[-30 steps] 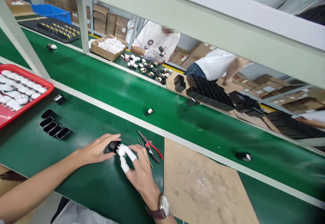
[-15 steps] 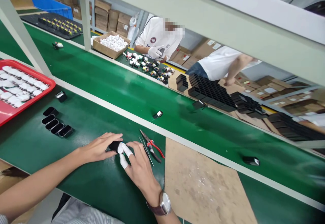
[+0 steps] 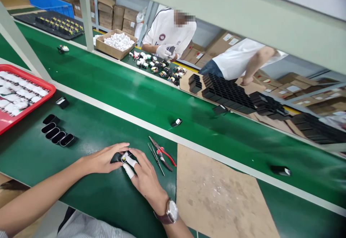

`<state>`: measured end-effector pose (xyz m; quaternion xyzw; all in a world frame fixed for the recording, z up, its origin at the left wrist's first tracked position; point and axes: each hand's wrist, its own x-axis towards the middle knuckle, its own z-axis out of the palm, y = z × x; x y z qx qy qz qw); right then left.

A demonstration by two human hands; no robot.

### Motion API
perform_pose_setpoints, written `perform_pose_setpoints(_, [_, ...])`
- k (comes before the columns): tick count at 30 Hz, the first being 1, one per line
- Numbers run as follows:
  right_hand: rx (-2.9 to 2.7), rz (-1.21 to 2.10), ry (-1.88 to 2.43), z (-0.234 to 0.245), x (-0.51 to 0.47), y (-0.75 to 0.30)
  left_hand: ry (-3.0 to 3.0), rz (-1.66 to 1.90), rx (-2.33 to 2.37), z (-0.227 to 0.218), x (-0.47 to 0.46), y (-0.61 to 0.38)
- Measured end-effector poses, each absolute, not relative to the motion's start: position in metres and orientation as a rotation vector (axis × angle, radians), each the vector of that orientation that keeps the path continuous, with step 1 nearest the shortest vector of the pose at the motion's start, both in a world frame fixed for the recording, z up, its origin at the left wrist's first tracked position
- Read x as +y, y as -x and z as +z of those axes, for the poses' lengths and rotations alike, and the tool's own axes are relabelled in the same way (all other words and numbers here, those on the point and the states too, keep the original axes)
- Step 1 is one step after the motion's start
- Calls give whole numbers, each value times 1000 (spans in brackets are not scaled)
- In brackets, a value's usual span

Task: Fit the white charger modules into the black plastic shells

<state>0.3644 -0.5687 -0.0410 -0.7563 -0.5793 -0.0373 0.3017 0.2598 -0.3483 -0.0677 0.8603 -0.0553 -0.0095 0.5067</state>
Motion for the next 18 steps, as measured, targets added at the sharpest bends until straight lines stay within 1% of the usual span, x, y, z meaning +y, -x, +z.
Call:
perform_pose_setpoints(3, [-1490,-76,2019,-50,-567,-364,-2064,25,-162,-64,-349,-258])
perform_pose_setpoints(9, [-1490,-16,2039,-56,-570,-370,-2120,299,-407,-56,-348,-263])
perform_pose_setpoints(13, [-1464,85,1942,-52,-569,-375,-2116,303,-441,-57,-347,-265])
perform_pose_setpoints(18, [-1431,185,1921,-50,-573,-382,-2108,267,-433,-57,-345,-267])
